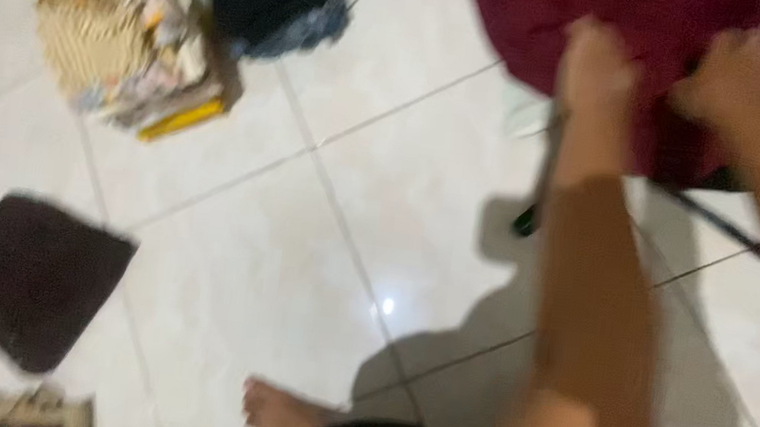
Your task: The person folds several pieces of clothing on a tiled floor, including a navy blue t-shirt, a maroon long-sleeved top, a grey sleeveless top, a white t-shirt, and multiple pairs of shorts. Each item is smoothed and folded by hand, then stacked into a neat pile.
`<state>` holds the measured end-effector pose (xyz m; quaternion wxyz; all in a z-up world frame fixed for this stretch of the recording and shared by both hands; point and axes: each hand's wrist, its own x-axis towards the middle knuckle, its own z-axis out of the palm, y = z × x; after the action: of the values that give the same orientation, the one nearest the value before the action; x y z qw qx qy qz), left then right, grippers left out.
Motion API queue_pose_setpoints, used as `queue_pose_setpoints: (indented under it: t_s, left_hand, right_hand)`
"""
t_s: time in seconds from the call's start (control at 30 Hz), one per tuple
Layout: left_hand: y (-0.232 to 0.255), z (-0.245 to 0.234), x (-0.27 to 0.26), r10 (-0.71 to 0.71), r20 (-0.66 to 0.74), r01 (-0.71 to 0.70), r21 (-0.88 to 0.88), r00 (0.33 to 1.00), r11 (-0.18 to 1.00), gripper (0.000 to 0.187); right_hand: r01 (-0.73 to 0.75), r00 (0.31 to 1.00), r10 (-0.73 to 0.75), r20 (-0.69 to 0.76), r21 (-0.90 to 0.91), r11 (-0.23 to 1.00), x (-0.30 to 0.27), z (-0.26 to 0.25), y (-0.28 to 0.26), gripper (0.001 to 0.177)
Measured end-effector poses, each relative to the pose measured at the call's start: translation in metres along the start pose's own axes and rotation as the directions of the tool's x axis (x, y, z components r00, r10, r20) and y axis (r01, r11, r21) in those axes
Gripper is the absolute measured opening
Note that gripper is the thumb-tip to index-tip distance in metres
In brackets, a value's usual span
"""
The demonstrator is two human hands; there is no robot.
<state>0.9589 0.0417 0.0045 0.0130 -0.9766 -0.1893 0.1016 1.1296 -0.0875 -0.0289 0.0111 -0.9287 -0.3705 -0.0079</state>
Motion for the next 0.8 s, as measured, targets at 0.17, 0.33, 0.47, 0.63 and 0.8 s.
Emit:
queue_pose_setpoints:
  t_s: [0.17,0.33,0.47,0.63,0.8]
  left_hand:
    - [0.035,-0.029,-0.01,0.091,-0.199,-0.082,0.054,0.976,0.995,0.034]
    - [0.046,-0.006,-0.023,0.1,-0.123,-0.091,0.076,0.987,0.993,0.036]
    - [-0.011,-0.032,-0.011,0.03,-0.125,0.003,0.258,0.992,0.966,0.038]
    - [-0.024,-0.053,-0.071,-0.006,-0.05,0.013,0.145,0.999,0.989,0.027]
    - [-0.019,-0.069,-0.09,0.026,-0.293,0.018,0.147,0.956,0.989,0.033]
  right_hand:
    - [0.114,0.986,-0.13,-0.106,-0.145,0.983,0.031,0.048,0.023,0.104]
    - [0.145,0.989,-0.145,0.007,-0.055,0.988,-0.003,0.034,-0.021,0.082]
    - [0.068,0.997,-0.067,0.023,-0.047,0.997,-0.018,-0.031,-0.089,0.09]
    - [0.031,0.999,-0.032,-0.032,-0.02,0.999,-0.032,-0.07,-0.111,0.086]
    - [-0.017,1.0,0.018,-0.011,0.065,0.998,-0.047,-0.084,-0.1,0.082]
